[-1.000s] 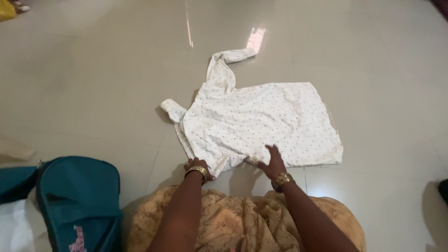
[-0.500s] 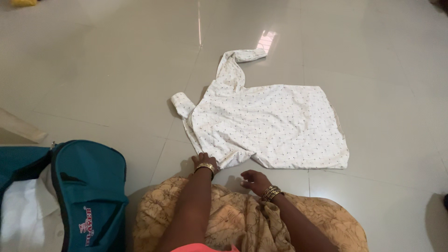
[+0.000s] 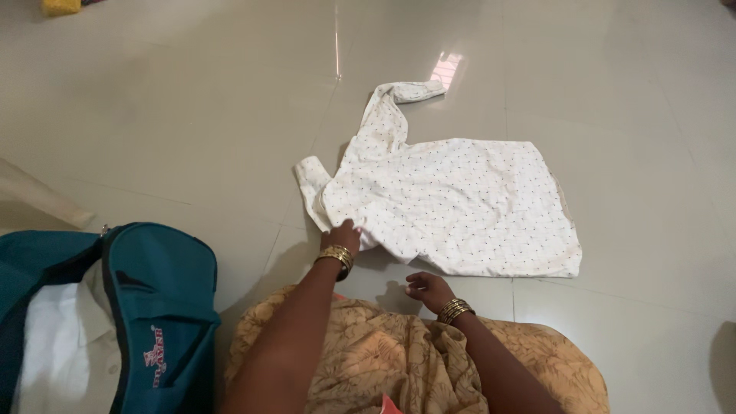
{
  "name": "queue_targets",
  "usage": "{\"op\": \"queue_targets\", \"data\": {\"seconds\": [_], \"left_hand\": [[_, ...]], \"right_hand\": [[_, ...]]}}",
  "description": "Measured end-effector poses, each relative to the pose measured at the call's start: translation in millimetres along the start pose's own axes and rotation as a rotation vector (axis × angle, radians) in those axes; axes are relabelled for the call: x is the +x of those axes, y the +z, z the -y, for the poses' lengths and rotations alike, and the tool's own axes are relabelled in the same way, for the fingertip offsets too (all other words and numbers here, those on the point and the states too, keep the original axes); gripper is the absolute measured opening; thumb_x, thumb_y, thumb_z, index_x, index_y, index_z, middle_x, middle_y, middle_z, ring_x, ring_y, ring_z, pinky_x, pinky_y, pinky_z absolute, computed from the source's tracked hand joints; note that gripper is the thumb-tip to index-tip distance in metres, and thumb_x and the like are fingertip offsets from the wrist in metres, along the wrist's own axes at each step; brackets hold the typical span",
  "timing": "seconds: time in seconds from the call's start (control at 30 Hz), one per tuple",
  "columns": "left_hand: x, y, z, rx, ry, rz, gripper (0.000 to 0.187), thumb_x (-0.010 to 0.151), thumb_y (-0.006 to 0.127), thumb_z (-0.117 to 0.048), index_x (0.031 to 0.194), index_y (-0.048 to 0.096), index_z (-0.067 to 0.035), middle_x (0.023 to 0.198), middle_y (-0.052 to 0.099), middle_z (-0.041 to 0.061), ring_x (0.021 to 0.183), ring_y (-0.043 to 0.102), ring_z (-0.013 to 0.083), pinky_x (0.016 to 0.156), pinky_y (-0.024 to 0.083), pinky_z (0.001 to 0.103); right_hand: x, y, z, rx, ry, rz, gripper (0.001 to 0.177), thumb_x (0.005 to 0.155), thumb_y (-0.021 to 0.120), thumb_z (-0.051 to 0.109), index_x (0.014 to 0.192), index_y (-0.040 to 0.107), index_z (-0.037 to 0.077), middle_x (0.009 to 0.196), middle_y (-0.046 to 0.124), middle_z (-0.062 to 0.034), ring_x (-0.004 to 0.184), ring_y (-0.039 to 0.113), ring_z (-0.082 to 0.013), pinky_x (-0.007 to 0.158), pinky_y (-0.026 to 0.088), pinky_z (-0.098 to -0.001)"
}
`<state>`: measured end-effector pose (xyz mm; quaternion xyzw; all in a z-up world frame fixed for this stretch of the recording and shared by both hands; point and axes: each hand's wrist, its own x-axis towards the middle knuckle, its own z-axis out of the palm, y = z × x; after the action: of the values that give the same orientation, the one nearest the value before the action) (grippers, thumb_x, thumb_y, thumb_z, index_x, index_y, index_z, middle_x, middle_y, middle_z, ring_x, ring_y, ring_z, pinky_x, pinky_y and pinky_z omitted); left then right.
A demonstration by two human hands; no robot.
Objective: The person folds a white shirt on the floor, smoothing out the fabric, folding in the sleeves, and then folding the body of the shirt several times.
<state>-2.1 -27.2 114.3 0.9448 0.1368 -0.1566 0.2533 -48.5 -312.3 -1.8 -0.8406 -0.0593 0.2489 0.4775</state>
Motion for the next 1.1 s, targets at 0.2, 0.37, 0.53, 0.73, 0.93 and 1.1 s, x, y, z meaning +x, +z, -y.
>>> {"op": "queue_targets", "data": {"seconds": [0.2,0.37,0.53,0.73,0.93,1.1], "left_hand": [[25,22,17,-0.458,0.046,-0.175,0.04,0.1,0.053,-0.04,0.125,0.061,-0.009,0.116,0.07,0.018,0.108,0.068,0.0352,0.094,0.054,0.048],[71,60,32,-0.573,0.121,-0.126,0.042,0.106,0.057,-0.039,0.113,0.068,0.001,0.103,0.073,0.02,0.093,0.071,0.0327,0.086,0.056,0.045],[57,43,24,-1.156,-0.182,0.267,0.031,0.104,0.053,-0.032,0.114,0.062,-0.005,0.095,0.071,0.016,0.071,0.072,0.0306,0.045,0.051,0.039],[47,33,3,-1.619,-0.34,0.352,0.03,0.103,0.051,-0.016,0.131,0.056,-0.007,0.112,0.071,0.023,0.094,0.074,0.0385,0.076,0.066,0.052],[51,55,-22,-1.773,-0.27,0.454,0.044,0.105,0.05,-0.02,0.141,0.044,0.004,0.13,0.063,0.029,0.102,0.071,0.0497,0.086,0.061,0.066],[59,60,-20,-1.831,-0.244,0.451,0.037,0.106,0.051,-0.02,0.139,0.045,-0.004,0.128,0.063,0.028,0.103,0.07,0.05,0.086,0.06,0.067]], "right_hand": [[-10,13,53,0.167,-0.037,0.025,0.066,0.083,0.079,0.028,0.141,0.053,0.008,0.143,0.06,-0.0152,0.125,0.063,-0.0284,0.097,0.059,-0.0424],[1,51,106,0.282,0.104,-0.045,0.12,0.072,0.092,0.027,0.158,0.009,0.015,0.162,0.027,-0.0168,0.14,0.041,-0.037,0.102,0.057,-0.0494],[52,82,74,0.538,0.236,-0.241,0.057,0.085,0.081,0.029,0.133,0.065,0.004,0.118,0.075,-0.0136,0.102,0.07,-0.0238,0.074,0.057,-0.0371],[54,78,53,0.731,0.223,-0.422,0.052,0.085,0.08,0.017,0.131,0.058,0.009,0.113,0.074,-0.0134,0.1,0.068,-0.0235,0.073,0.051,-0.039],[50,85,86,0.955,0.38,-0.337,0.07,0.085,0.06,0.001,0.144,0.033,0.027,0.143,0.051,-0.008,0.119,0.057,-0.0277,0.095,0.053,-0.0568],[61,84,92,1.141,0.265,-0.393,0.045,0.094,0.055,0.016,0.138,0.051,0.014,0.127,0.061,-0.0083,0.111,0.06,-0.0276,0.088,0.053,-0.053]]}}
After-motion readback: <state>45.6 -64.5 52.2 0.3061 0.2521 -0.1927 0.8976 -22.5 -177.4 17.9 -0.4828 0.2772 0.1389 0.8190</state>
